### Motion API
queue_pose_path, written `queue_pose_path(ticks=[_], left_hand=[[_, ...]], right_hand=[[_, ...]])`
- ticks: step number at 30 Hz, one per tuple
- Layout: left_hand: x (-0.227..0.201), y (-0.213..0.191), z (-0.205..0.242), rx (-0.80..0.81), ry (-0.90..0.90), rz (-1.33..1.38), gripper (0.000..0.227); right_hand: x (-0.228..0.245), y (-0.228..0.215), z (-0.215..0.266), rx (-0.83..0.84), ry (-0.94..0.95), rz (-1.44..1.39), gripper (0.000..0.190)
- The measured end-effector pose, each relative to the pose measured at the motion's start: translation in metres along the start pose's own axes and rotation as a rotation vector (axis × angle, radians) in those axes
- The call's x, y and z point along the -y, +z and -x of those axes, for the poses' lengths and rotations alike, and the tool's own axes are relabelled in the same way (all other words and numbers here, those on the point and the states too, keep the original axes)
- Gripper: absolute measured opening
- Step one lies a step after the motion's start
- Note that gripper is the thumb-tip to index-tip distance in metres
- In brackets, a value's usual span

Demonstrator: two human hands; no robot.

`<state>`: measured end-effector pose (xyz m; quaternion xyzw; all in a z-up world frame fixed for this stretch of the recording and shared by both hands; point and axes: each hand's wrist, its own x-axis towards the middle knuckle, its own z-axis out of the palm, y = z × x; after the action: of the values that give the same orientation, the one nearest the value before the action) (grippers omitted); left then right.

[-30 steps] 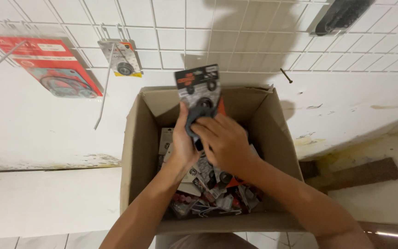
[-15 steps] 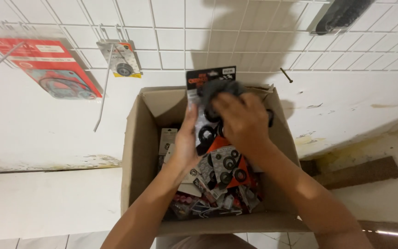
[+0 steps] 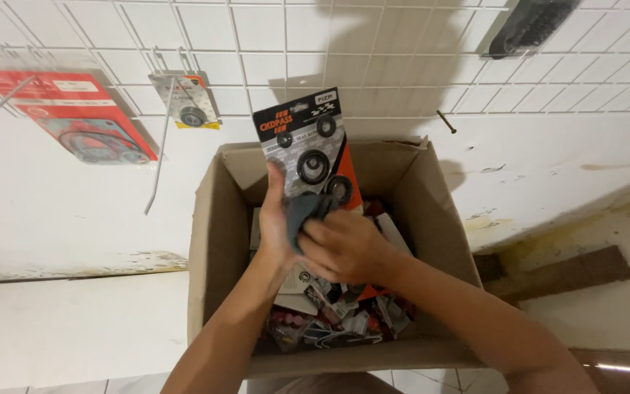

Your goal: The person uses a cloth to wipe the surface of various packaged items retrieved from a cardboard box. They clean the front and back of each package, including items with circular components and rectangular boxes, before placing them back into the box.

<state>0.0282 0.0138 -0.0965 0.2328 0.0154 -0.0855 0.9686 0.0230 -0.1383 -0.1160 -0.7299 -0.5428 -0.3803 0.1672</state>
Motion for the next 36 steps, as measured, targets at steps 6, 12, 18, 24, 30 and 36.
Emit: queue_pose_path(ticks=[6, 12, 18, 24, 30, 36], left_hand=[[-0.011, 0.06, 0.018, -0.121, 0.058, -0.143, 0.097], [0.009, -0.003, -0.005, -0.144, -0.054, 0.043, 0.078], [0.003, 0.035, 0.007, -0.098, 0.044, -0.098, 0.095], [0.028, -0.042, -0.022, -0.023, 0.008, -0.065, 0.067], [-0.005, 0.043, 0.009, 0.097, -0.155, -0.567, 0.102], [0.009, 0.001, 0.003, 0.148, -0.012, -0.636, 0.087]], right_hand=[[-0.055, -0.036, -0.036, -0.054, 0.256, 0.239, 0.022], [-0.02, 0.014, -0.002, -0.135, 0.069, 0.153, 0.019], [-0.08, -0.006, 0.021, -0.07, 0.299, 0.354, 0.028], [-0.036, 0.004, -0.01, -0.209, 0.038, 0.224, 0.009], [-0.093, 0.004, 0.032, -0.081, 0.438, 0.286, 0.018], [-0.077, -0.018, 0.004, -0.079, 0.244, 0.332, 0.024]])
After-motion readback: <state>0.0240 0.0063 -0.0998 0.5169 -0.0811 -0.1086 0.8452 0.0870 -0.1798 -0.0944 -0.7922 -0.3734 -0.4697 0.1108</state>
